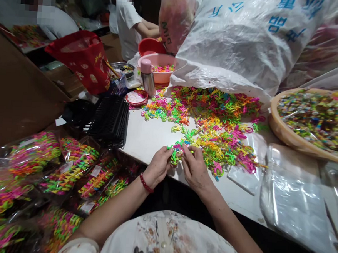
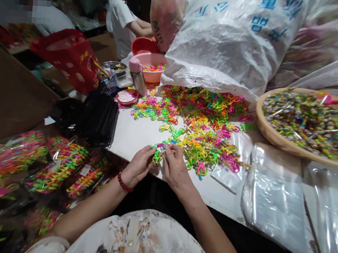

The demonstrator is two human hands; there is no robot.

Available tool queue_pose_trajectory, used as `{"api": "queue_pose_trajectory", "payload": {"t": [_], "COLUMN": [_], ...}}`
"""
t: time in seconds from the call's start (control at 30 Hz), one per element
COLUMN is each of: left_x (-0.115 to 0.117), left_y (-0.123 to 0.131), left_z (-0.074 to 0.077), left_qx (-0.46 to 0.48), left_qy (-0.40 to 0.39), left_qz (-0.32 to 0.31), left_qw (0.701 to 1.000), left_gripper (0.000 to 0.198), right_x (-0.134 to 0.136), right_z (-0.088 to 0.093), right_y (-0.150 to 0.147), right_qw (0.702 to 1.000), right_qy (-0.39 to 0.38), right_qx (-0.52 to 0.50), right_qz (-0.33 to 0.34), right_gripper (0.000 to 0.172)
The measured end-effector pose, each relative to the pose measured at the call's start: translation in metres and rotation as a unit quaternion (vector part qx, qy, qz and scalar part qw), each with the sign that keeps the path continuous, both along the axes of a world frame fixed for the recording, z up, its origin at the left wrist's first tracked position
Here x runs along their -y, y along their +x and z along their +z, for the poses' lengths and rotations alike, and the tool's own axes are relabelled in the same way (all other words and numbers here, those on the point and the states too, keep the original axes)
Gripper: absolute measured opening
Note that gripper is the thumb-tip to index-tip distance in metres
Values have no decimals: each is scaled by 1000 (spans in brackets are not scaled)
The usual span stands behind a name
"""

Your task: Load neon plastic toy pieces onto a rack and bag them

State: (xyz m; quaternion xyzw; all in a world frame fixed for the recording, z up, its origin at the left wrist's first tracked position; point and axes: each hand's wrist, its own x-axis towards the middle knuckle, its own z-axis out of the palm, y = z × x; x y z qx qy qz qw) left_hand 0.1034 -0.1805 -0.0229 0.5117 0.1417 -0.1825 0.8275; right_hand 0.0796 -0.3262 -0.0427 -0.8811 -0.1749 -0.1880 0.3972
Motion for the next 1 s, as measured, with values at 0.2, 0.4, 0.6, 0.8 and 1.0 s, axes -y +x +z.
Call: {"api": "queue_pose_trajectory", "payload": {"t": [0.2, 0.4, 0.6, 0.8, 1.0], "left_x": [4, 6, 4, 3, 1], "left_y": [-1, -7, -7, -7, -4], "left_z": [-3, -2, -4, -6, -9], "left_qx": [90, 126, 138, 132, 107], "left_qy": [30, 78, 134, 184, 244], "left_qz": [25, -20, -44, -45, -68], "left_qw": [995, 989, 980, 973, 961], "left_gripper": [33, 29, 30, 32, 32], "right_x": [-2, -5, -4, -6, -8], "right_z": [7, 14, 14, 8, 2], "right_y": [-3, -4, -7, -12, -17], "right_qw": [985, 971, 962, 983, 998], "right_qy": [123, 177, 200, 144, 52], "right_qx": [-120, -161, -181, -112, -22], "right_qz": [-8, 7, 35, -14, -19], "right_gripper": [23, 22, 22, 17, 14]}}
